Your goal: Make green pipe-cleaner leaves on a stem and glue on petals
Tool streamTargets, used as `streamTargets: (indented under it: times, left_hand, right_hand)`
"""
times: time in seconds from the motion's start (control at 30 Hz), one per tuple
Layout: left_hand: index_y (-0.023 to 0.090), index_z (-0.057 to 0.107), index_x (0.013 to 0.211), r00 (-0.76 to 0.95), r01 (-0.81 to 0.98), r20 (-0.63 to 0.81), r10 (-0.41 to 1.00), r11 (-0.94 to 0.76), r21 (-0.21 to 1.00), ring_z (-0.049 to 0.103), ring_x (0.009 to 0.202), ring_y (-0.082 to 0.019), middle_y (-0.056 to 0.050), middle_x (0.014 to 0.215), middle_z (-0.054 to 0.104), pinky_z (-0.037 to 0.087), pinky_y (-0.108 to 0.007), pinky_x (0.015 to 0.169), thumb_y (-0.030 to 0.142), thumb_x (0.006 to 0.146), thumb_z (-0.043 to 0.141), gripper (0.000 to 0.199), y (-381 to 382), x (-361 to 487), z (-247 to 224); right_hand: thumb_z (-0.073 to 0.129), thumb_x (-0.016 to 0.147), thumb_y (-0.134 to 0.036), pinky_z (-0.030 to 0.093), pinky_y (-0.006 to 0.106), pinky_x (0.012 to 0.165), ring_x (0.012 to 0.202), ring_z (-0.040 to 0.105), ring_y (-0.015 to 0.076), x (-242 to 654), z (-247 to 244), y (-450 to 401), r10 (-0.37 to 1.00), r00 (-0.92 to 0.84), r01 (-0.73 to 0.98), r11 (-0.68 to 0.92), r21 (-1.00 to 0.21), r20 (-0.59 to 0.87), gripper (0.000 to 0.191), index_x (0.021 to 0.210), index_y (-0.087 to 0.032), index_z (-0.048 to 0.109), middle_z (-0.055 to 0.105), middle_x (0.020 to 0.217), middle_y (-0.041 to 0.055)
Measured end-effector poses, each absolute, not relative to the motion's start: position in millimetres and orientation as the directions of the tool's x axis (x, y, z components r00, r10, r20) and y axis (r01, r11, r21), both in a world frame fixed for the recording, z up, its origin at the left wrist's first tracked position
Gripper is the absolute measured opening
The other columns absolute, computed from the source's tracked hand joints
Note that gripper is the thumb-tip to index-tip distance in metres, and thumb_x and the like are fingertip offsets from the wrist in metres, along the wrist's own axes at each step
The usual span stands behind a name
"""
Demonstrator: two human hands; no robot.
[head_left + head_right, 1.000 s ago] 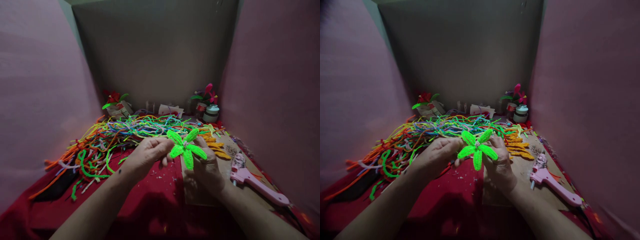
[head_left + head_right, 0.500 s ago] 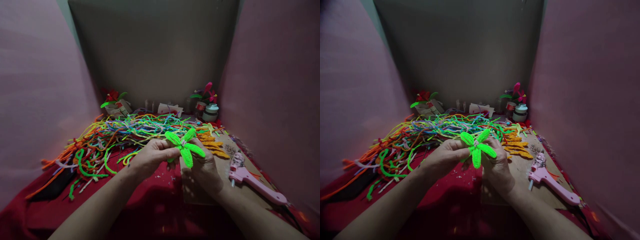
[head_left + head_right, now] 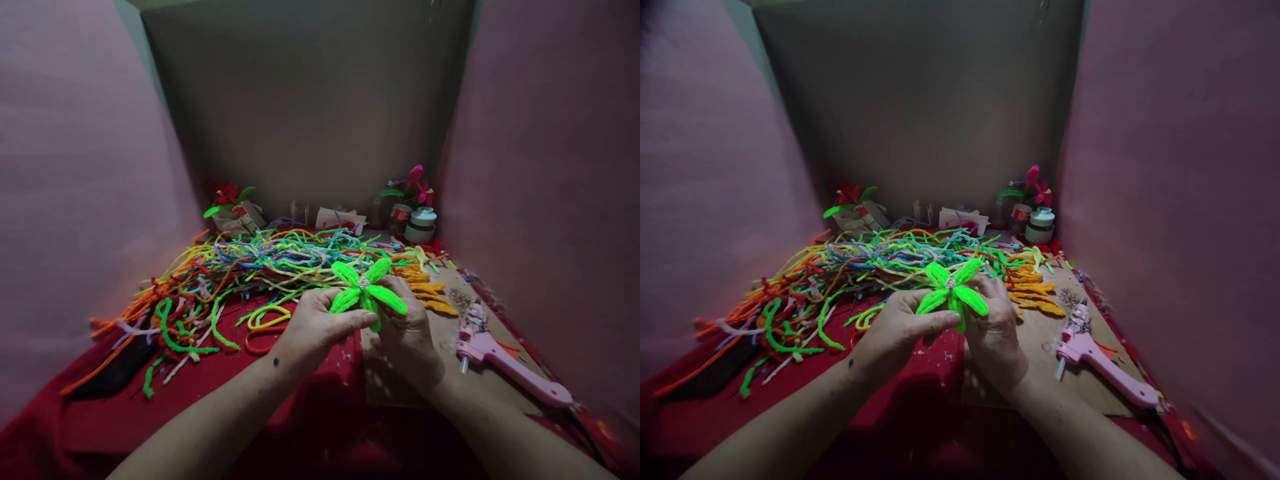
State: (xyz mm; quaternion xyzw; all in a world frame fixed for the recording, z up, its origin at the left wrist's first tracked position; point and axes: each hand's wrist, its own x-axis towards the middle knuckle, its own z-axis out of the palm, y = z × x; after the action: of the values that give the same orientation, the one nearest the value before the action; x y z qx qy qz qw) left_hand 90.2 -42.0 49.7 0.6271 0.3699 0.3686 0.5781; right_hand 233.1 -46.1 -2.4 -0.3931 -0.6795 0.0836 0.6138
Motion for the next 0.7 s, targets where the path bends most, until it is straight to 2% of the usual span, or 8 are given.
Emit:
streamTargets:
  times: [0.17, 0.3, 0.4, 0.53, 0.6, 0.7]
  left_hand:
    - [0.014, 0.059, 0.072, 0.548, 0.086, 0.018, 0.836, -0.078, 0.993, 0.041, 0.050, -0.005, 0.005, 0.059, 0.051, 0.030, -0.019, 0.047, 0.030, 0.068, 0.071, 0.021, -43.4, 80.1, 61.2]
    - [0.015, 0.054, 0.068, 0.516, 0.062, 0.059, 0.855, -0.105, 0.993, 0.043, 0.048, -0.007, 0.004, 0.056, 0.049, 0.034, -0.021, 0.048, 0.040, 0.078, 0.059, 0.027, -37.2, 71.4, 60.1]
    - [0.015, 0.054, 0.067, 0.538, 0.063, 0.065, 0.841, -0.117, 0.991, 0.041, 0.049, -0.006, 0.005, 0.056, 0.047, 0.034, -0.021, 0.049, 0.036, 0.077, 0.062, 0.025, -33.1, 71.0, 58.5]
    - [0.013, 0.058, 0.069, 0.510, 0.140, 0.185, 0.840, -0.293, 0.946, 0.040, 0.055, -0.006, 0.004, 0.061, 0.047, 0.034, -0.019, 0.052, 0.031, 0.078, 0.060, 0.021, -29.1, 74.8, 59.8]
    - [0.014, 0.059, 0.073, 0.473, 0.147, 0.248, 0.845, -0.353, 0.924, 0.043, 0.057, -0.006, 0.003, 0.065, 0.049, 0.036, -0.019, 0.054, 0.031, 0.079, 0.060, 0.019, -25.1, 76.0, 59.0]
    - [0.015, 0.057, 0.081, 0.385, 0.095, 0.288, 0.877, -0.348, 0.933, 0.050, 0.060, -0.008, 0.002, 0.069, 0.054, 0.042, -0.021, 0.059, 0.037, 0.083, 0.053, 0.022, -18.4, 77.6, 52.1]
  right_hand:
    - [0.054, 0.084, -0.021, 0.042, 0.033, 0.071, 0.079, 0.051, 0.0176, 235.2, -7.5, -45.3, 0.723, 0.100, 0.294, 0.635, -0.715, 0.683, 0.008, 0.079, -0.023, 0.059, 0.057, 0.083, 0.0016]
    - [0.058, 0.081, -0.024, 0.045, 0.032, 0.074, 0.080, 0.055, 0.0180, 233.7, -6.2, -45.5, 0.760, 0.138, 0.145, 0.618, -0.772, 0.635, 0.004, 0.081, -0.023, 0.062, 0.061, 0.084, 0.0027]
    - [0.063, 0.077, -0.028, 0.046, 0.031, 0.072, 0.074, 0.056, 0.0165, 230.6, -0.8, -47.2, 0.828, 0.165, 0.033, 0.538, -0.843, 0.535, 0.006, 0.078, -0.022, 0.064, 0.063, 0.079, 0.0018]
    - [0.068, 0.071, -0.034, 0.047, 0.030, 0.069, 0.071, 0.057, 0.0158, 229.2, 7.7, -48.1, 0.899, 0.175, -0.143, 0.427, -0.893, 0.402, 0.013, 0.075, -0.022, 0.066, 0.064, 0.072, 0.0001]
    - [0.069, 0.069, -0.036, 0.046, 0.028, 0.065, 0.065, 0.055, 0.0149, 230.6, 12.0, -47.8, 0.914, 0.177, -0.173, 0.395, -0.902, 0.366, 0.015, 0.068, -0.022, 0.065, 0.062, 0.064, -0.0010]
    - [0.065, 0.072, -0.036, 0.041, 0.026, 0.056, 0.057, 0.047, 0.0127, 233.4, 16.5, -46.4, 0.923, 0.183, -0.099, 0.360, -0.928, 0.339, 0.022, 0.058, -0.020, 0.059, 0.055, 0.058, -0.0012]
